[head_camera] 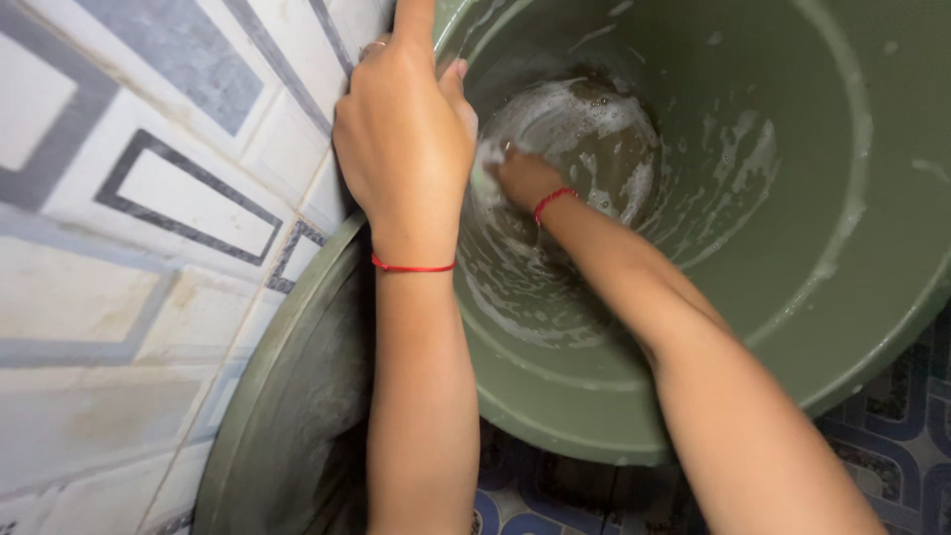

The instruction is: The person scrubs the exterior and interior surfaces of a bucket using a soapy sponge, then applies liquid soap from a bottle to the sponge to continue scrubbing the interior.

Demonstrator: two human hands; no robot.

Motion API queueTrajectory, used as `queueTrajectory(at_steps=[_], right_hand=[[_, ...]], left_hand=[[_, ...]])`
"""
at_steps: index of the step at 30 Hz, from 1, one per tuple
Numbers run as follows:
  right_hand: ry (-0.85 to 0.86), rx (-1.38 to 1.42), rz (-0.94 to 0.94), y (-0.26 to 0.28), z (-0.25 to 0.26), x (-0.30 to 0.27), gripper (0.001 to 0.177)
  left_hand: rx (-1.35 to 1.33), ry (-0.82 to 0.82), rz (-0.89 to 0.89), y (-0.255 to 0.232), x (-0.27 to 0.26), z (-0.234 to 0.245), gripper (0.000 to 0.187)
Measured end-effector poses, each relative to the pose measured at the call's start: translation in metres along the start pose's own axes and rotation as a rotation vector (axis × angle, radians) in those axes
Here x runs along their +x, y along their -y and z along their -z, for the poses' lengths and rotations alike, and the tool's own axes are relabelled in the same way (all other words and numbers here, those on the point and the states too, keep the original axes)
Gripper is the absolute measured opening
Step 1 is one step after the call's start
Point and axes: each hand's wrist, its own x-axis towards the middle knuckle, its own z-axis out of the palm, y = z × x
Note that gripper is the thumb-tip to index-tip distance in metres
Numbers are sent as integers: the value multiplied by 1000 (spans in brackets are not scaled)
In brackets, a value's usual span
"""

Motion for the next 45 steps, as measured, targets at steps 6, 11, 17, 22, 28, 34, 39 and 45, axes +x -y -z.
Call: queueTrajectory(at_steps=[6,11,17,22,28,34,39,45], right_hand=[[326,-65,51,-3,-69,-42,35],[684,-305,-39,-20,-45,-90,36],[662,-203,3,1,-3,-105,45],[138,119,97,26,-29,-58,50],[-92,-47,-54,26,-19,-6,49],[-386,-204,-267,-46,2,14,39],[-336,-151,-425,-112,19,-50,33],[-358,-67,-537,-103,7,-35,36]], left_hand=[[-21,-9,33,-4,-1,4,58],[-59,-43,38,-3,-3,4,58],[-52,-4,58,0,-4,3,59],[-38,6,65,0,-2,2,60],[-33,28,62,2,-2,1,62],[-70,12,53,1,1,3,56],[-86,-3,52,0,-1,2,52],[-72,5,34,-1,-2,2,54]])
